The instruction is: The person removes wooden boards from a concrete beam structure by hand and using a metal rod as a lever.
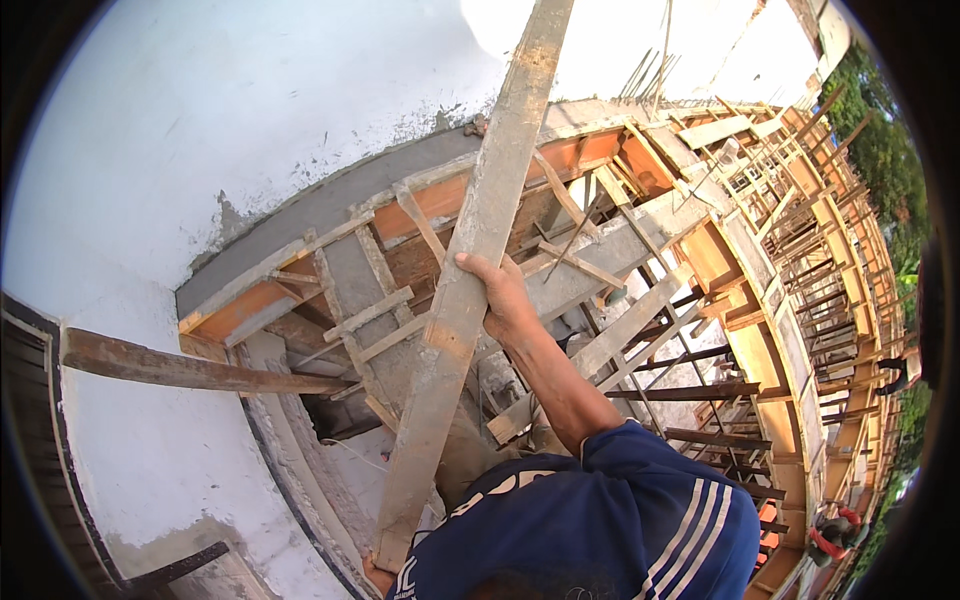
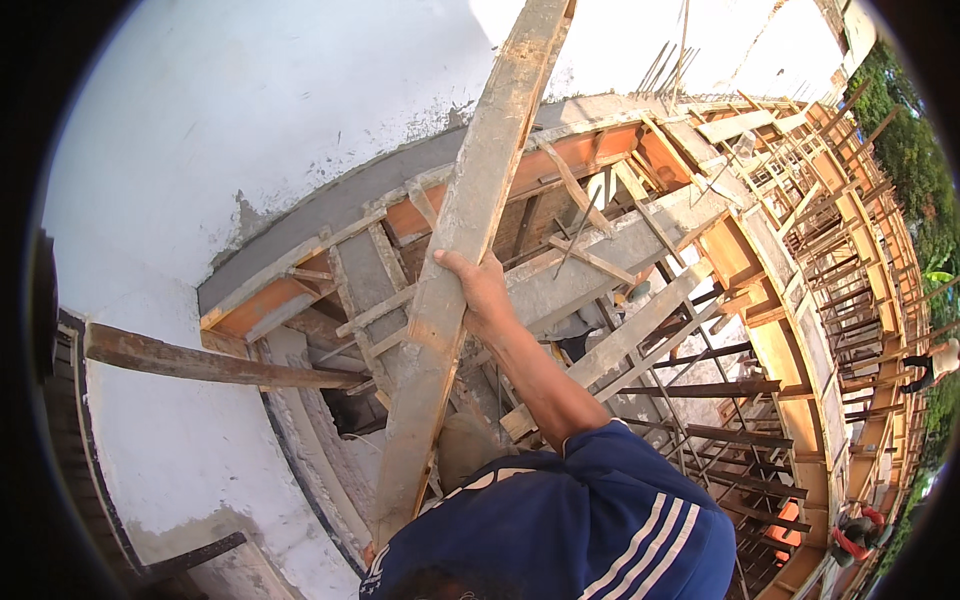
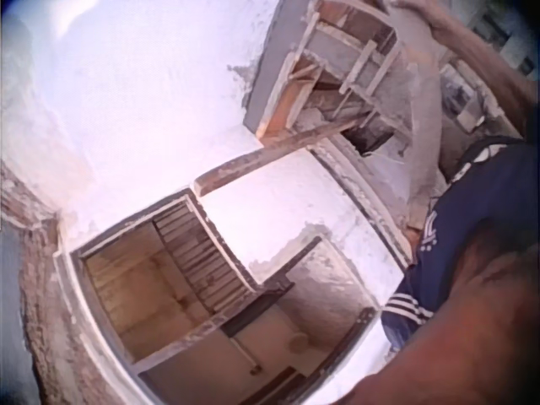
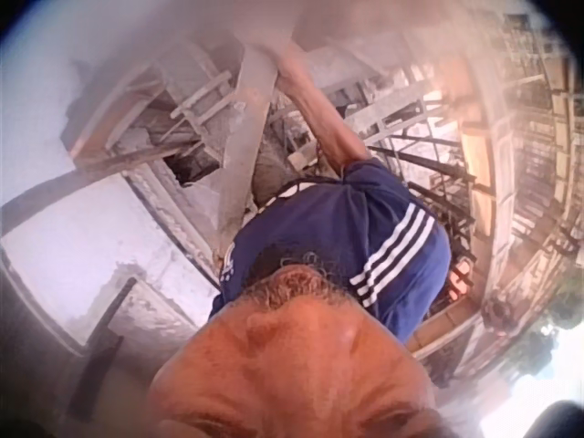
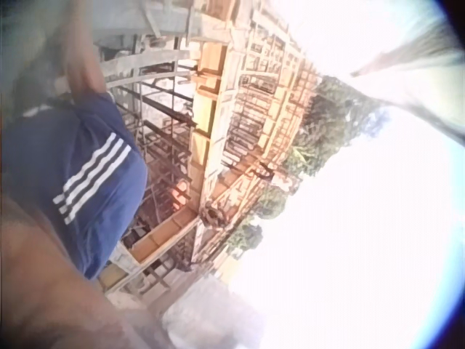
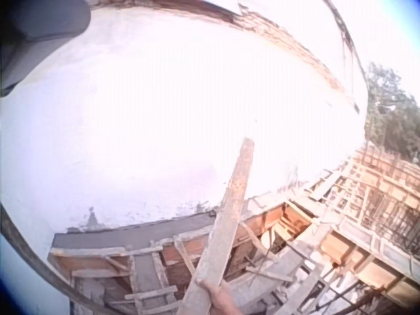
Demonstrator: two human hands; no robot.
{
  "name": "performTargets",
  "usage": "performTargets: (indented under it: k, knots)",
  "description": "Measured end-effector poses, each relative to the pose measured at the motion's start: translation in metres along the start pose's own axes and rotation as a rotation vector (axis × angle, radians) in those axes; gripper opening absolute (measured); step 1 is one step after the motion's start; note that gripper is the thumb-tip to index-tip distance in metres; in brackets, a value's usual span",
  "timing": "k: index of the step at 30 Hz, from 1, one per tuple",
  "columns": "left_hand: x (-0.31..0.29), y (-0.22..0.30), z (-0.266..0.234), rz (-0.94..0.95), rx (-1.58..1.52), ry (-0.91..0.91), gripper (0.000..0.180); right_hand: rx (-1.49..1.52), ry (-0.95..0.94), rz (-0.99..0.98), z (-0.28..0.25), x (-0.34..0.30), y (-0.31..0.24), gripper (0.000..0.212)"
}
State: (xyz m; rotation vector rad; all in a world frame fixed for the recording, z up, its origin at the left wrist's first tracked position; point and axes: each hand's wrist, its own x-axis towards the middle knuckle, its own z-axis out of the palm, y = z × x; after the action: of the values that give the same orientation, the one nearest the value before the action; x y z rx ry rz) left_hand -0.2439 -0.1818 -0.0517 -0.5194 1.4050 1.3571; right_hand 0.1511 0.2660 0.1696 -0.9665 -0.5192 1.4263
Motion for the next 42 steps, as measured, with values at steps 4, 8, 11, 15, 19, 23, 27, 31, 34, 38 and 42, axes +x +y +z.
performTargets:
  k: [4,8,11,15,19,23,27,31,34,38,42]
  knots:
    - [-0.012,-0.006,0.018,-0.007,-0.026,0.001,0.053,0.022,0.067,0.098,-0.031,0.037,0.015,0.05]
    - [-0.024,-0.003,0.076,-0.022,-0.036,-0.053,0.052,0.063,0.089,0.117,-0.066,0.089,0.023,0.05]
    - [-0.04,-0.004,0.151,-0.03,0.01,-0.043,0.048,0.064,0.108,0.099,-0.097,0.144,0.025,0.05]
    - [-0.052,-0.01,0.223,-0.087,0.016,-0.112,0.045,0.002,0.139,0.07,-0.126,0.21,0.02,0.051]
    - [-0.019,-0.02,0.264,-0.162,0.013,-0.119,0.045,-0.04,0.196,0.052,-0.165,0.26,0.022,0.049]
    - [-0.005,-0.025,0.319,-0.173,0.066,-0.096,0.045,-0.064,0.25,0.015,-0.197,0.3,0.024,0.046]
    - [0.006,-0.037,0.375,-0.166,0.1,-0.09,0.046,-0.143,0.269,0.051,-0.215,0.349,0.005,0.048]
    - [0.016,-0.01,0.405,-0.151,0.122,0.029,0.045,-0.211,0.271,0.002,-0.204,0.377,0.017,0.05]
    - [0.0,0.011,0.434,-0.213,0.178,-0.01,0.047,-0.107,0.231,-0.136,-0.207,0.398,-0.009,0.053]
    - [-0.002,0.068,0.457,-0.196,0.187,0.033,0.046,-0.134,0.2,0.021,-0.137,0.343,-0.002,0.056]
    - [0.058,0.101,0.468,-0.201,0.199,0.034,0.052,-0.371,0.053,0.139,-0.155,0.286,0.018,0.056]
